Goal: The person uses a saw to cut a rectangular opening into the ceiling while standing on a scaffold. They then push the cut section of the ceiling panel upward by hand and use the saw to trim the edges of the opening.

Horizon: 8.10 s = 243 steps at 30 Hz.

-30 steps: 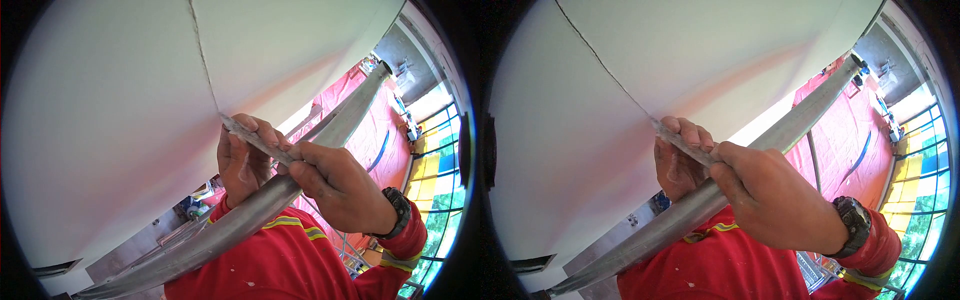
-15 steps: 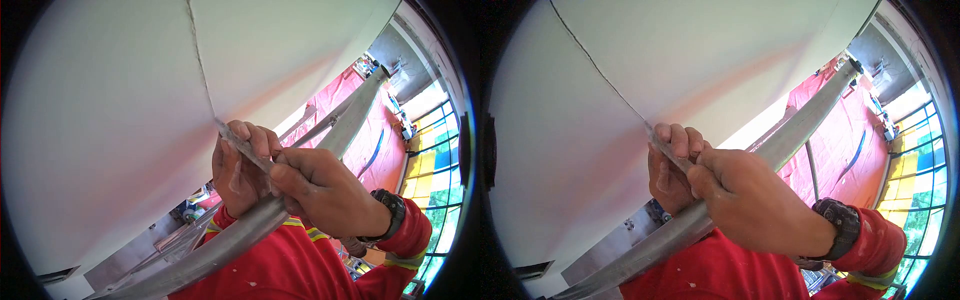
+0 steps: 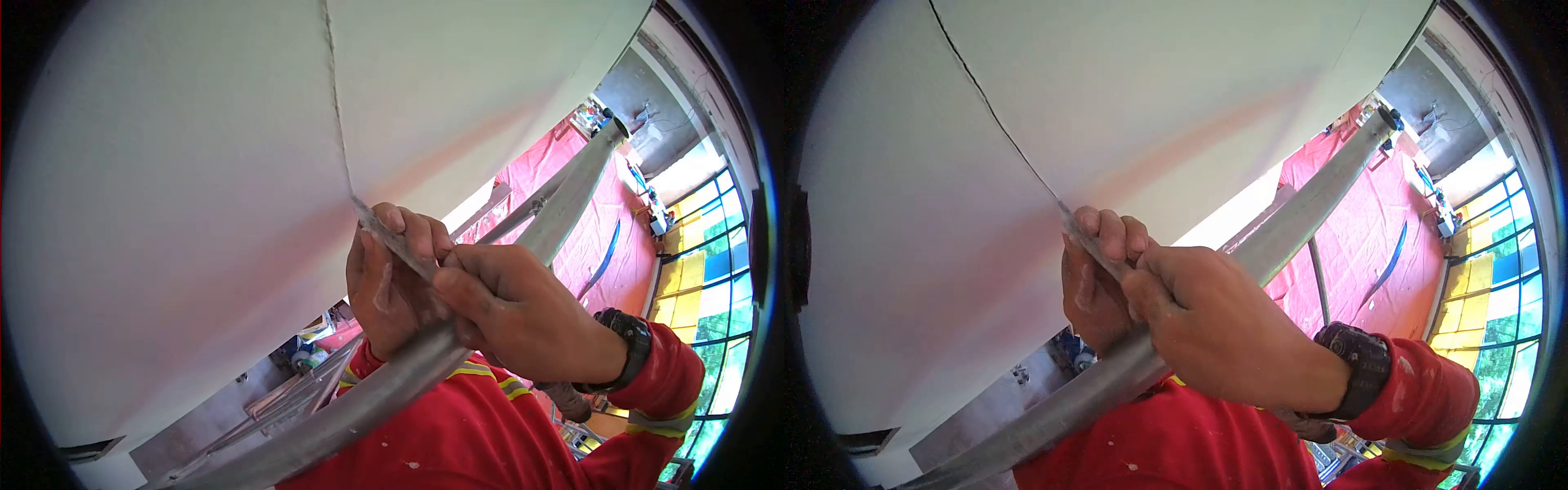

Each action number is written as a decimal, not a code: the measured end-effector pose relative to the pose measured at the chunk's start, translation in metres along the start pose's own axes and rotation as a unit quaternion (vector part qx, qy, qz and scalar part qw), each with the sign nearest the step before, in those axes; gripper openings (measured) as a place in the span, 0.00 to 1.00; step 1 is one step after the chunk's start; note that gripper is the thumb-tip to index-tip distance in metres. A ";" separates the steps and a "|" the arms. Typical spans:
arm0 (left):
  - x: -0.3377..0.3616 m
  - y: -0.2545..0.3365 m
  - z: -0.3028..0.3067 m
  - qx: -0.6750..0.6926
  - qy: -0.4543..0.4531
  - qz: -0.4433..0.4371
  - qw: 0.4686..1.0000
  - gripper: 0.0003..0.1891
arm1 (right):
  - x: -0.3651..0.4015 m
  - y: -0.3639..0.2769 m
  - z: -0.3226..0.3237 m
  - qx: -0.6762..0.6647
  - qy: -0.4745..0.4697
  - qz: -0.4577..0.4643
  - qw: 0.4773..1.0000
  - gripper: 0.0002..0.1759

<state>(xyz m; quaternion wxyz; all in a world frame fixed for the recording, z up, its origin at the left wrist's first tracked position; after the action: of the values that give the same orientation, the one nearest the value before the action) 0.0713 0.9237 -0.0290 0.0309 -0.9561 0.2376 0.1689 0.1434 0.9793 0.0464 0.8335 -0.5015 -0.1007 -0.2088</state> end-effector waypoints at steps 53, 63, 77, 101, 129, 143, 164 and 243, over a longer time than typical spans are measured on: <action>0.000 0.026 -0.003 -0.388 0.005 -0.032 0.921 0.22 | 0.000 -0.016 0.000 0.087 0.056 0.048 0.993 0.16; 0.003 0.027 -0.012 -0.384 0.098 -0.008 0.918 0.23 | -0.010 -0.008 -0.005 -0.126 -0.104 -0.071 0.984 0.19; -0.002 0.023 -0.006 -0.399 0.147 -0.053 0.904 0.22 | -0.022 -0.001 -0.005 -0.180 -0.152 -0.011 0.972 0.18; -0.008 0.033 -0.008 -0.369 0.133 -0.071 0.917 0.16 | -0.029 -0.007 -0.013 -0.144 -0.086 0.098 0.981 0.20; 0.008 0.040 0.003 -0.336 0.133 -0.089 0.928 0.19 | -0.044 -0.037 -0.028 -0.018 -0.102 0.383 0.918 0.18; 0.057 0.066 -0.031 -0.106 -0.194 -0.058 0.974 0.20 | 0.079 -0.003 0.001 0.396 0.237 0.365 0.809 0.34; 0.048 0.055 -0.043 -0.073 -0.443 0.076 0.890 0.23 | 0.011 -0.046 -0.014 0.532 0.228 0.291 0.761 0.25; 0.052 0.056 -0.042 -0.051 -0.462 0.102 0.880 0.20 | 0.056 -0.031 0.002 0.674 0.213 0.153 0.691 0.20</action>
<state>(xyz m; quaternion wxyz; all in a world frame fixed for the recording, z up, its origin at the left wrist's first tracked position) 0.1015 0.8452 -0.0056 0.0710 -0.7404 0.2834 0.6053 0.1795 0.9544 0.0936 0.9671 0.2445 0.0442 -0.0553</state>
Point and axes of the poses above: each hand's wrist, its own x-axis away from the middle knuckle, its own z-axis out of the back of the hand, y = z × x, the point moved 7 cm from there along -x, towards the middle knuckle, and after that the axes turned 5 degrees about x, right-handed, at the moved point
